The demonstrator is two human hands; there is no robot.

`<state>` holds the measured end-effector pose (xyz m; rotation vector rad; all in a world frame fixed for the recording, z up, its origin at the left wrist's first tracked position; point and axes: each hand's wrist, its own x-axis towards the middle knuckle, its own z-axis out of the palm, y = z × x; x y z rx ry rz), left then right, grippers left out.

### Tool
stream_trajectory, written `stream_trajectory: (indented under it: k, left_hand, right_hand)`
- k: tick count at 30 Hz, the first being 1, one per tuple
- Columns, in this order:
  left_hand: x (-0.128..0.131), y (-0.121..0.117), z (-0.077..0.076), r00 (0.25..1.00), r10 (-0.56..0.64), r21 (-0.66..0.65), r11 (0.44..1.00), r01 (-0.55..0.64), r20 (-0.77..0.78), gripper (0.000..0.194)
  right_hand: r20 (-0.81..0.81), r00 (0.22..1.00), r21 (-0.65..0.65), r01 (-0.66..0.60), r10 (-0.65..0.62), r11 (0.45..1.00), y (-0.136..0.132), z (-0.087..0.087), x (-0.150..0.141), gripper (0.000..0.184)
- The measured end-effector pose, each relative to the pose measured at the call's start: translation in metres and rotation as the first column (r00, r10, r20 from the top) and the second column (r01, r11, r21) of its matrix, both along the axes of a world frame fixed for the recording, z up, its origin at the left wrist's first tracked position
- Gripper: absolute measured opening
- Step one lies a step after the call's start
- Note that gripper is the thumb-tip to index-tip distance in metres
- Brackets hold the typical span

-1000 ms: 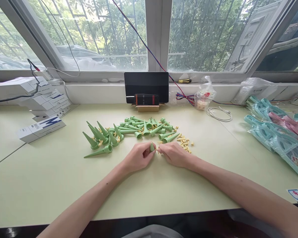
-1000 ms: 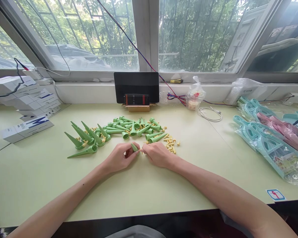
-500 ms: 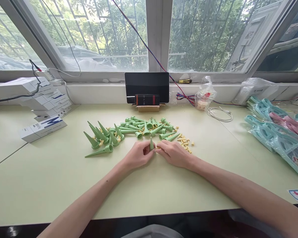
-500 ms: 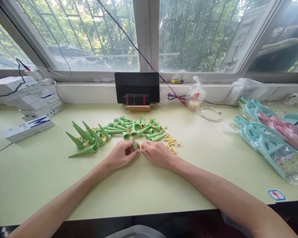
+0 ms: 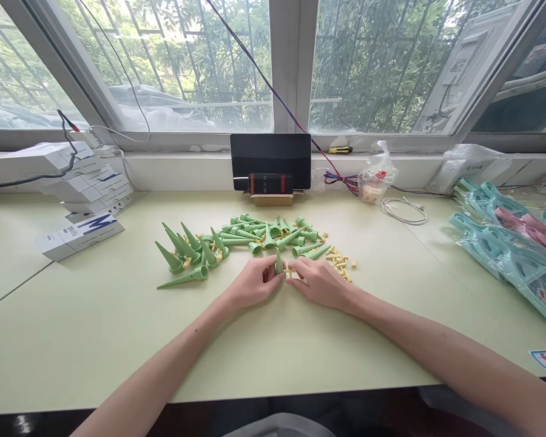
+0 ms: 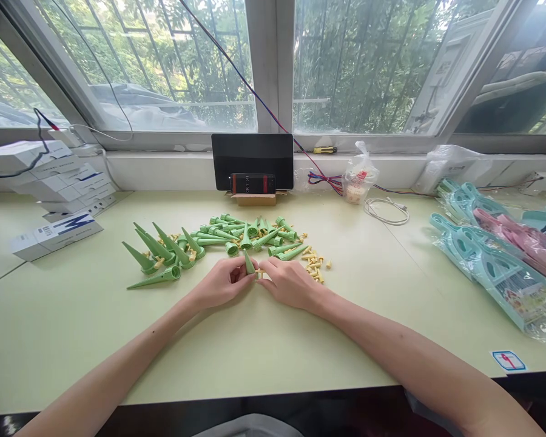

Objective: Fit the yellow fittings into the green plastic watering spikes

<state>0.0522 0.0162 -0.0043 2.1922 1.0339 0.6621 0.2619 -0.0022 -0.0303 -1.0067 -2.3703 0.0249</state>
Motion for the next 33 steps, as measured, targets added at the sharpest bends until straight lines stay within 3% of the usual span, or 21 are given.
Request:
stream_trajectory:
  k: [6, 13, 33]
  left_hand:
    - [-0.0012, -0.0009, 0.0006, 1.000, -0.028, 0.000, 1.000, 0.028, -0.013, 0.012]
    - [-0.0010, -0.0047, -0.0027, 0.999, -0.037, 0.091, 0.995, 0.039, -0.028, 0.007]
    - [0.0001, -0.0048, -0.0051, 0.998, -0.063, 0.114, 0.991, 0.065, -0.023, 0.008]
  right_hand:
    - [0.034, 0.999, 0.013, -0.014, 0.013, 1.000, 0.0013, -0.0003, 0.0002, 0.014]
    - [0.060, 0.996, 0.033, -0.067, 0.065, 0.997, 0.0010, -0.0009, 0.0009, 0.014]
    - [0.085, 0.993, 0.022, -0.079, 0.076, 0.997, -0.0008, 0.0008, -0.0007, 0.018]
